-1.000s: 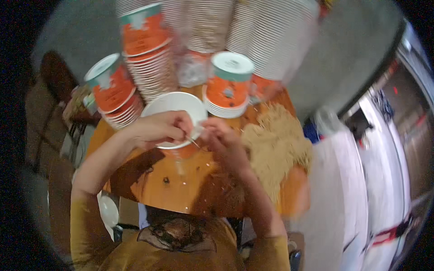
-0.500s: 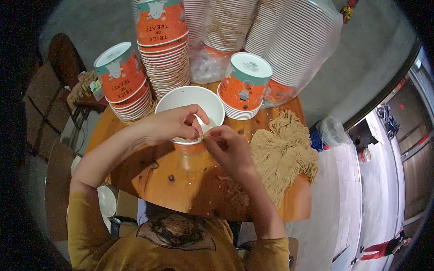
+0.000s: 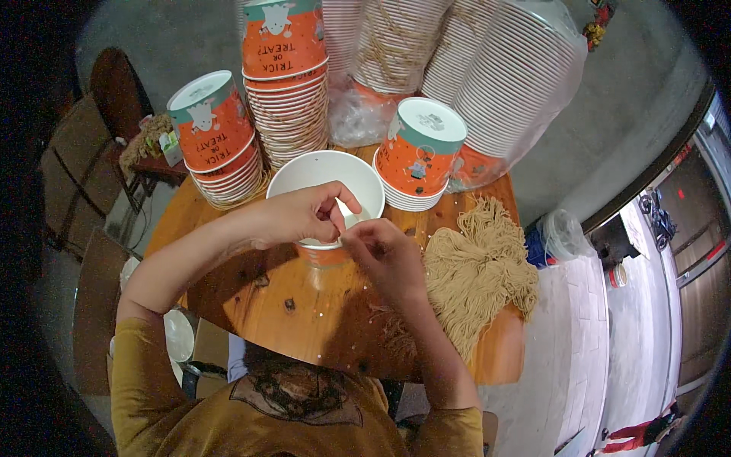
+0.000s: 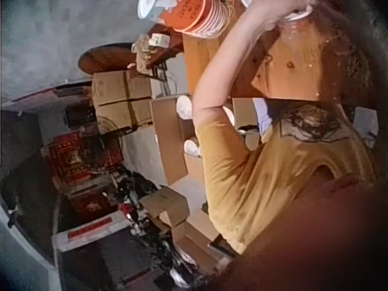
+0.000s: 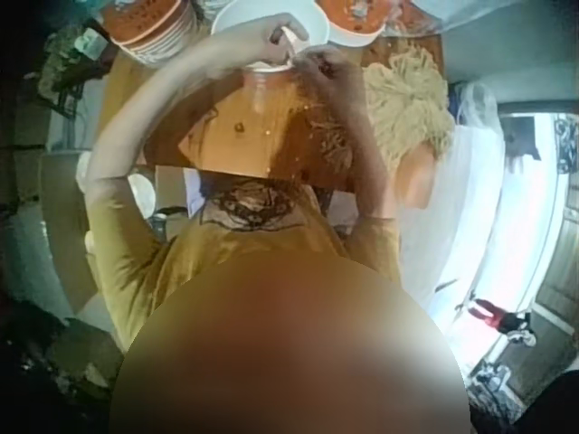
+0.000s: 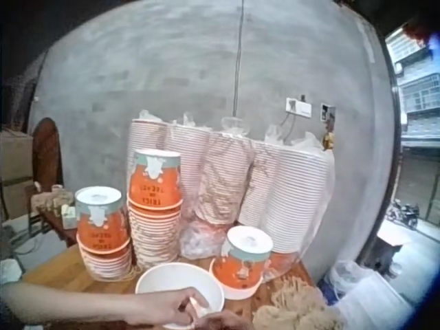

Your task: Attaching elastic strings to paper buckets for Halloween packaging.

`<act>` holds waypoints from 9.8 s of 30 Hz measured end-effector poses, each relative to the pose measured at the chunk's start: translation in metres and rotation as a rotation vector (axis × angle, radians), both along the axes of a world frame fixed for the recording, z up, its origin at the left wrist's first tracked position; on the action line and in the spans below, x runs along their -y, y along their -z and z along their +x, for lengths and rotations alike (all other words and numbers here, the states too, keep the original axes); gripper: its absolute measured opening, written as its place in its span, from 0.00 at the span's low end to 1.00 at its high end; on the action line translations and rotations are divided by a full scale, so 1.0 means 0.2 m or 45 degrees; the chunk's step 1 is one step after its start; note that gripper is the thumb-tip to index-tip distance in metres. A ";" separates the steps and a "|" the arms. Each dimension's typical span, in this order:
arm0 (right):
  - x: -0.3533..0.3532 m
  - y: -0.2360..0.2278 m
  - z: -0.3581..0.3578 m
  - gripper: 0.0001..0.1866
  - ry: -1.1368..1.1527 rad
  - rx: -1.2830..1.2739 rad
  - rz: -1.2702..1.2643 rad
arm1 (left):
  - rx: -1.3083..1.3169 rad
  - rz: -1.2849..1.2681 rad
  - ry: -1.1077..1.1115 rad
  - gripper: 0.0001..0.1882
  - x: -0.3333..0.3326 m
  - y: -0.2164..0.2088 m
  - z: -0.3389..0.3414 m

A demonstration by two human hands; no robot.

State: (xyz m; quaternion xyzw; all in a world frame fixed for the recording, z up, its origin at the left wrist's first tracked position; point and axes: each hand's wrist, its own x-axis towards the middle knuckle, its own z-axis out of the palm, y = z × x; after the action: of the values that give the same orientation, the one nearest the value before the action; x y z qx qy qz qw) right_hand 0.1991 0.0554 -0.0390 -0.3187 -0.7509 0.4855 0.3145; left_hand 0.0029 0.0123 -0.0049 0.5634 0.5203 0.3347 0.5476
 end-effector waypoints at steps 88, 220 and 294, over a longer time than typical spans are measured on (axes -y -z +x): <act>0.09 0.08 0.05 0.07 0.073 -0.100 0.249 | -0.437 0.531 -0.191 0.03 0.17 0.03 0.14; -0.07 -0.12 -0.23 0.08 0.002 0.287 0.630 | -1.038 1.284 -0.444 0.11 0.35 0.13 -0.02; 0.05 0.11 -0.05 0.03 -0.020 -0.267 0.168 | -0.935 1.051 -0.600 0.15 0.26 0.09 0.10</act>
State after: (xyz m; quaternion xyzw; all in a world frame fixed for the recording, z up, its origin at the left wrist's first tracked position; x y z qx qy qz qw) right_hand 0.1892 0.0460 -0.0601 -0.2388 -0.7467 0.4681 0.4079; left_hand 0.0236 -0.0387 -0.0232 0.6777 0.6133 0.4051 -0.0209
